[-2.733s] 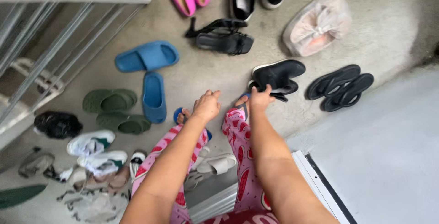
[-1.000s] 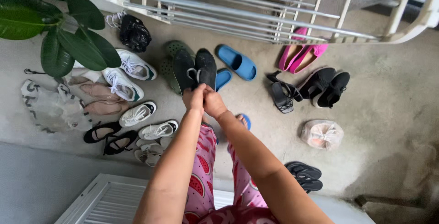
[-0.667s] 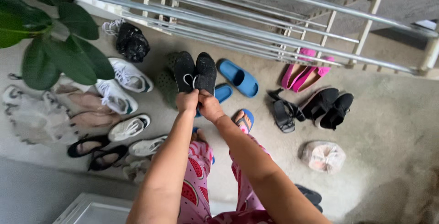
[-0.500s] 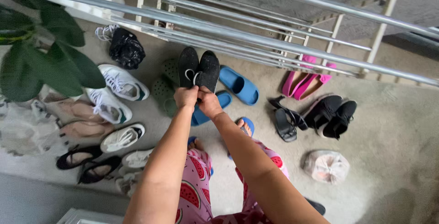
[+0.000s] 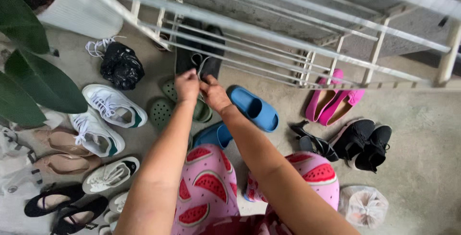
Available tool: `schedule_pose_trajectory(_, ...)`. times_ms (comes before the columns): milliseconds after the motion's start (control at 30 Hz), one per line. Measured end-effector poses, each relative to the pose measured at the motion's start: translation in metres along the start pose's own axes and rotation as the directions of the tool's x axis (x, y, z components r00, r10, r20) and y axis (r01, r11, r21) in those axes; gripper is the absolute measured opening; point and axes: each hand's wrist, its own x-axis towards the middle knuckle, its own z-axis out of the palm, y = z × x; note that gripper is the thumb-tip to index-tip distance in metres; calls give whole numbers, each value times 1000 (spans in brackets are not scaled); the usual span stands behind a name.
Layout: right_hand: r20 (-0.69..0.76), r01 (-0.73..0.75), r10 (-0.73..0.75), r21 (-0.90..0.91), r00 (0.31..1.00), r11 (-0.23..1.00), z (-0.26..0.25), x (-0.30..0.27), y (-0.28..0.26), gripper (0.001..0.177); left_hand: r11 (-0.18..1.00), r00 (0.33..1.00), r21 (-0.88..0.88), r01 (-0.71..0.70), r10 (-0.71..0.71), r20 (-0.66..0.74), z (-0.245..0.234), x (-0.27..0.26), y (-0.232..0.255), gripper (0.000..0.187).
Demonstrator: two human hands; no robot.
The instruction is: The person organizes a collection of shoes by picking up various pairs including sneakers, flats, and sandals, then placing them on a metal shoe rack or on the floor. The person also handles a plastic bag and a black cable during the process.
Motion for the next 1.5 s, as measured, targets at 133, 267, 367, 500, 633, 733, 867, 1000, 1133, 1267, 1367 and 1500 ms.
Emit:
schedule_pose_trajectory(133,-126,-117,113,-24,986,993,1,-3,14,72,947,972,-266,179,-212,-103,-19,14,-14,45)
schedule_pose_trajectory(267,-46,-690,704,160,709,706,1,-5,7,86,817,962,-518,254,-267,51,-25,12,-19,72)
schedule_pose_trajectory(367,240,-909,884,229,400,349,3,10,-8,119,945,993,-321,60,-24,115,-18,16,-19,75)
schedule_pose_trajectory(500,283,-891,865,320,414,321,9,31,-26,124,920,983,-372,123,-61,172,-19,37,-19,81)
schedule_pose_trajectory(633,264,-903,864,165,428,397,18,39,-21,110,971,981,-225,78,-35,191,-43,71,-19,79)
schedule_pose_trajectory(733,245,-872,838,105,488,478,27,43,0,96,958,967,-288,18,57,248,-48,73,-14,90)
schedule_pose_trajectory(867,267,-848,824,347,500,402,55,43,44,84,942,927,61,-329,334,-167,-56,19,-6,109)
schedule_pose_trajectory(1000,91,-721,732,296,675,627,83,47,96,63,838,886,-382,389,-454,-92,-63,-31,7,102)
schedule_pose_trajectory(1133,-92,-333,340,78,936,940,92,43,109,53,715,852,-500,489,-515,96,-58,-21,-7,83)
schedule_pose_trajectory(1267,-56,-488,486,-27,872,873,67,51,90,48,839,986,-527,135,-63,153,-30,14,-36,56)
schedule_pose_trajectory(1367,-34,-650,649,-81,760,756,48,61,64,43,972,989,197,-130,114,91,-8,21,-34,38)
schedule_pose_trajectory(1500,-288,-491,473,8,833,871,30,60,31,32,968,969,185,-172,133,207,16,25,5,50)
